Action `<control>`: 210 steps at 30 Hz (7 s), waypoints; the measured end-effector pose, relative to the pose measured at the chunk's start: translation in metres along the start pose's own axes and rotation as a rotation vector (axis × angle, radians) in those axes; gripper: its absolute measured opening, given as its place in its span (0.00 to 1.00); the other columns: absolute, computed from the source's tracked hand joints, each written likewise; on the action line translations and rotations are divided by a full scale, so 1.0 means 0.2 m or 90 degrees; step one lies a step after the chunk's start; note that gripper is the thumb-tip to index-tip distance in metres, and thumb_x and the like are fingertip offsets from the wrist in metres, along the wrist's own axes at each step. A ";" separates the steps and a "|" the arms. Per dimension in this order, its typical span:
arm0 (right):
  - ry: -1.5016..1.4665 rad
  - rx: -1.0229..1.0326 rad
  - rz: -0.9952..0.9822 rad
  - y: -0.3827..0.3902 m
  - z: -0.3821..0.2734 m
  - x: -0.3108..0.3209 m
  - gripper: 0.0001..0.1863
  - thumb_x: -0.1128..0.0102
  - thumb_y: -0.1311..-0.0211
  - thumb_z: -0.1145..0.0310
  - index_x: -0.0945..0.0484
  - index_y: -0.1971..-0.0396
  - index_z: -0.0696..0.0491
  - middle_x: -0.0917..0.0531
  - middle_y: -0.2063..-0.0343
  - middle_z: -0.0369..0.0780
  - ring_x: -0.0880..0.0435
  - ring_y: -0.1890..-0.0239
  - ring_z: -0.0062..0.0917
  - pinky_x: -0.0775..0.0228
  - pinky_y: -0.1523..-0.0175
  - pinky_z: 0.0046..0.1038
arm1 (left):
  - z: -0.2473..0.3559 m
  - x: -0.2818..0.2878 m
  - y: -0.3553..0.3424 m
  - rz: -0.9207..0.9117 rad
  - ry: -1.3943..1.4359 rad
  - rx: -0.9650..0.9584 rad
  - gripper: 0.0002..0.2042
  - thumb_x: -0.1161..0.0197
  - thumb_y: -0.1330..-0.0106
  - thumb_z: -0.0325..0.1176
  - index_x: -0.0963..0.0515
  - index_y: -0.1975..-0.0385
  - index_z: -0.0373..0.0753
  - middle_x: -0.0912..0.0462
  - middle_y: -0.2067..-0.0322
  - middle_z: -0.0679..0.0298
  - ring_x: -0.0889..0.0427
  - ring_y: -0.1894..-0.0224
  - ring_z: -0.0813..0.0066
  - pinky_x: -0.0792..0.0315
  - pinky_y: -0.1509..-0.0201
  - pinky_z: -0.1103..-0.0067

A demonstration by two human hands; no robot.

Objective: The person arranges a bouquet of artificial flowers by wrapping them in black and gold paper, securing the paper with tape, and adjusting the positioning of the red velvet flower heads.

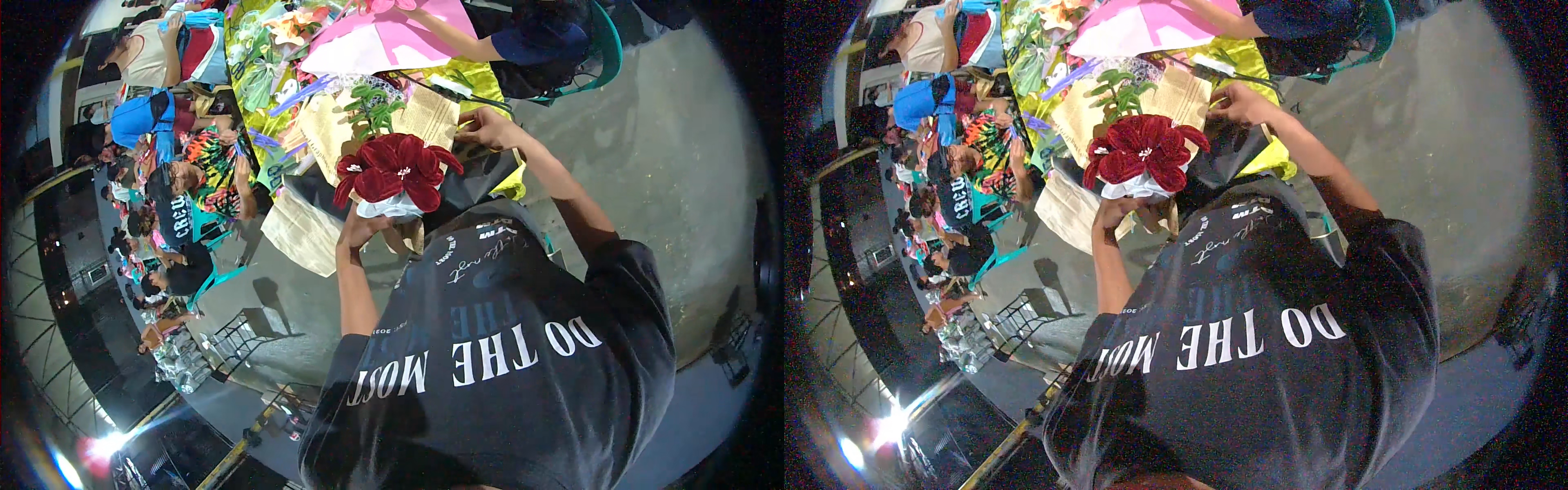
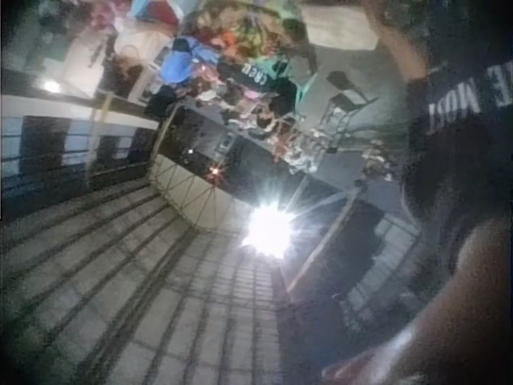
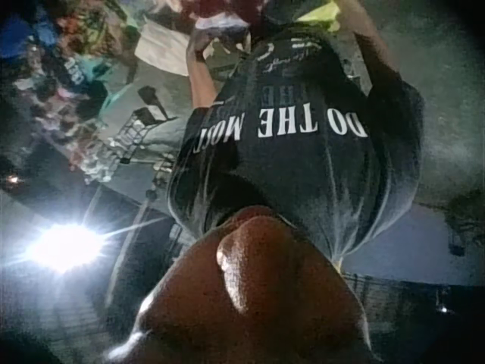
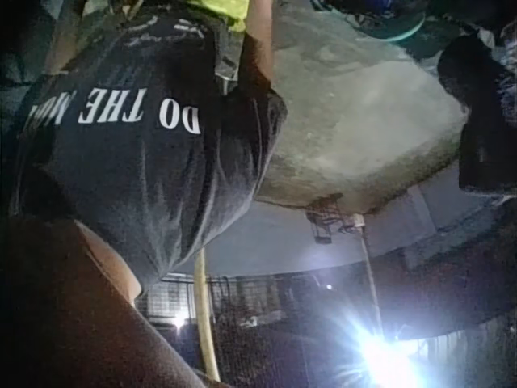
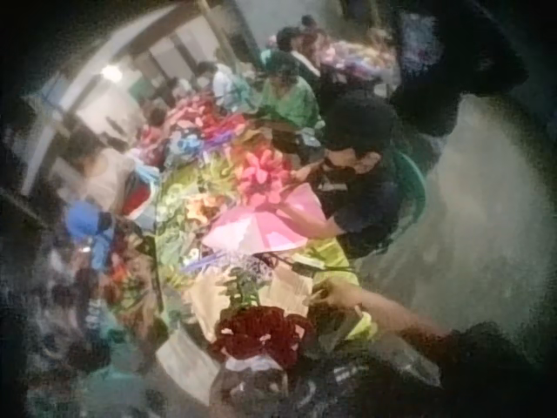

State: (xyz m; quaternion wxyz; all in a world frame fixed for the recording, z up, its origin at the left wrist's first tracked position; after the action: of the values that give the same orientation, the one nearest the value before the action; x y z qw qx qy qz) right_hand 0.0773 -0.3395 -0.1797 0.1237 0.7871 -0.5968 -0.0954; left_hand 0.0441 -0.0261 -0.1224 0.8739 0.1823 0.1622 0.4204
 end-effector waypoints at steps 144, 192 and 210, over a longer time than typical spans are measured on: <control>-0.451 0.129 0.414 0.49 -0.27 -0.42 0.14 0.33 0.42 0.79 0.32 0.75 0.53 0.27 0.72 0.28 0.29 0.69 0.10 0.35 0.62 0.16 | 0.01 -0.17 -0.11 0.088 -0.151 -0.184 0.28 0.38 0.40 0.22 0.33 0.37 0.38 0.25 0.42 0.56 0.29 0.37 0.63 0.38 0.32 0.65; -0.613 -0.057 0.231 0.25 0.80 -0.19 0.21 0.43 0.39 0.77 0.28 0.44 0.56 0.20 0.50 0.40 0.20 0.50 0.33 0.28 0.43 0.37 | -0.63 0.18 -0.41 0.294 0.396 -0.042 0.17 0.36 0.37 0.37 0.21 0.52 0.37 0.18 0.52 0.63 0.21 0.50 0.71 0.30 0.43 0.75; -0.558 -0.101 0.205 0.28 0.61 -0.36 0.18 0.45 0.39 0.77 0.26 0.47 0.59 0.18 0.53 0.43 0.18 0.52 0.35 0.27 0.43 0.37 | -0.69 0.33 -0.34 0.456 0.305 -0.087 0.26 0.28 0.43 0.33 0.28 0.46 0.32 0.19 0.52 0.60 0.20 0.52 0.71 0.29 0.47 0.74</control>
State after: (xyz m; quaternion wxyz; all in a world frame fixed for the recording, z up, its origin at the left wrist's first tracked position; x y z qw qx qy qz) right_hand -0.0286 -0.2952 -0.2779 -0.0667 0.5580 -0.6981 -0.4436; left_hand 0.0689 0.0110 -0.2833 0.6206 0.0662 0.2590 0.7372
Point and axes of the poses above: each hand's wrist, its own y-axis away from the middle knuckle, its own x-axis out of the back of the hand, z = x × y, the point moved 8 cm from there along -y, towards the middle knuckle
